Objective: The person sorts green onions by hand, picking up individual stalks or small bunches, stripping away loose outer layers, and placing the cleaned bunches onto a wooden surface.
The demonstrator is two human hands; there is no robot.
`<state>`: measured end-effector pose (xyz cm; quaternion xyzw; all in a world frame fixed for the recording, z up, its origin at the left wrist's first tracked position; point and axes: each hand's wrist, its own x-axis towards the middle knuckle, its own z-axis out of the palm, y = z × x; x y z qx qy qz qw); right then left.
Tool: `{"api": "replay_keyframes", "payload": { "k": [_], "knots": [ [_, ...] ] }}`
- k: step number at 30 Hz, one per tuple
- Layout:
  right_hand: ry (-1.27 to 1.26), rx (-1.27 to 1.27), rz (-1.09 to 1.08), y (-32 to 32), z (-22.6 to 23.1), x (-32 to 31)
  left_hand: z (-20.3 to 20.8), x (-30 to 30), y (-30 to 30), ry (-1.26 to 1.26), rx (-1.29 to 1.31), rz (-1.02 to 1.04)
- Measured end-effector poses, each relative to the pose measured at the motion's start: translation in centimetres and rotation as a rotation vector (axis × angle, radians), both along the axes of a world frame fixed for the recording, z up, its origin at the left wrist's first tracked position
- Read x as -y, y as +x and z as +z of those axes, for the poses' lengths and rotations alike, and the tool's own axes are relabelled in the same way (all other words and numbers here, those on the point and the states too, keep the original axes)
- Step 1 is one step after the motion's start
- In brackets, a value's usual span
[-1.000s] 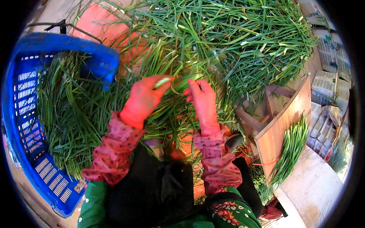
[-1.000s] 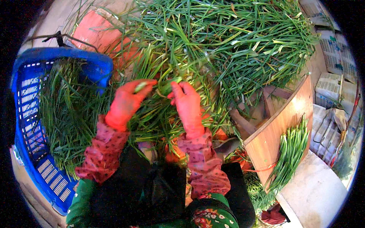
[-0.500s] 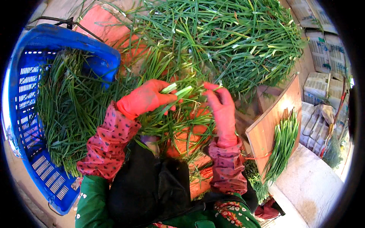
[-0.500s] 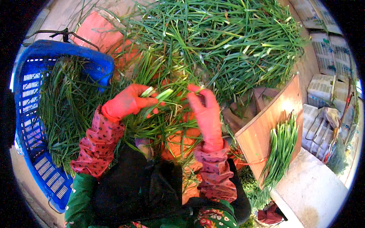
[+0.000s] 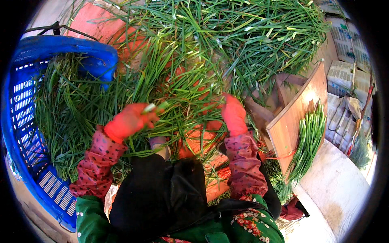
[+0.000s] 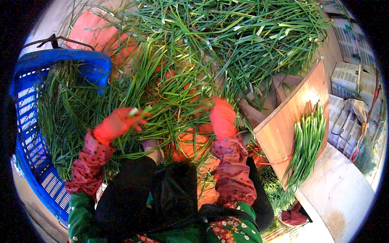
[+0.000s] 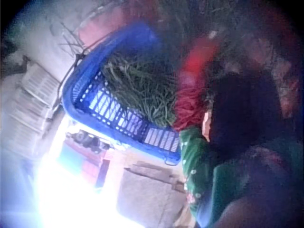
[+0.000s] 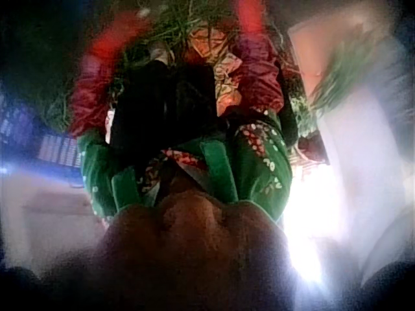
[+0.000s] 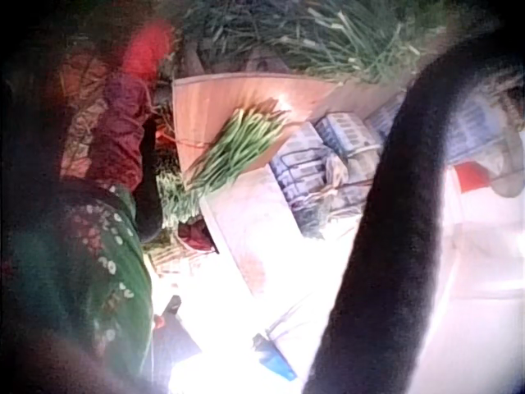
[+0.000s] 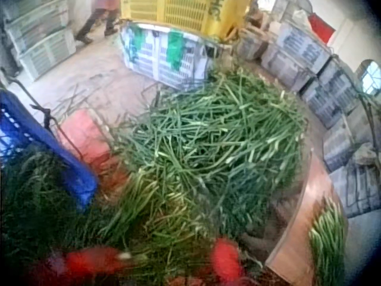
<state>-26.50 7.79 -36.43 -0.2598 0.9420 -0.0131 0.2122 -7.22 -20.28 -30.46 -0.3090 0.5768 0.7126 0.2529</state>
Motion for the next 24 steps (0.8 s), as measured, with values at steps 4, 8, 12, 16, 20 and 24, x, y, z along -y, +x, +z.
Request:
{"api": "replay_keyframes", "payload": {
  "k": [4,8,12,16,20,24],
  "knots": [
    [-0.413,-0.145,-0.054,0.1,-1.0,5.3,-2.7,-1.9,1.4,-0.612,-0.386,-0.398],
    [-0.452,-0.029,0.05,-0.2,-2.5,10.9,-2.1,-1.4,-2.3,-0.157,-0.032,0.227],
    [-0.234,0.017,0.461,5.8,-4.1,11.0,-5.6,2.6,-3.6,-0.397,0.012,0.376],
    [-0.101,0.382,0.605,9.2,-1.4,8.2,-8.9,5.5,-6.4,-0.945,0.048,0.275],
    [-0.198,0.447,0.166,5.0,1.7,11.9,-10.7,5.1,-8.3,-1.079,0.187,0.116],
    [-0.377,0.372,-0.228,-0.6,-1.0,17.5,-12.5,5.3,-8.8,-0.968,0.21,0.047]
  ]
}}
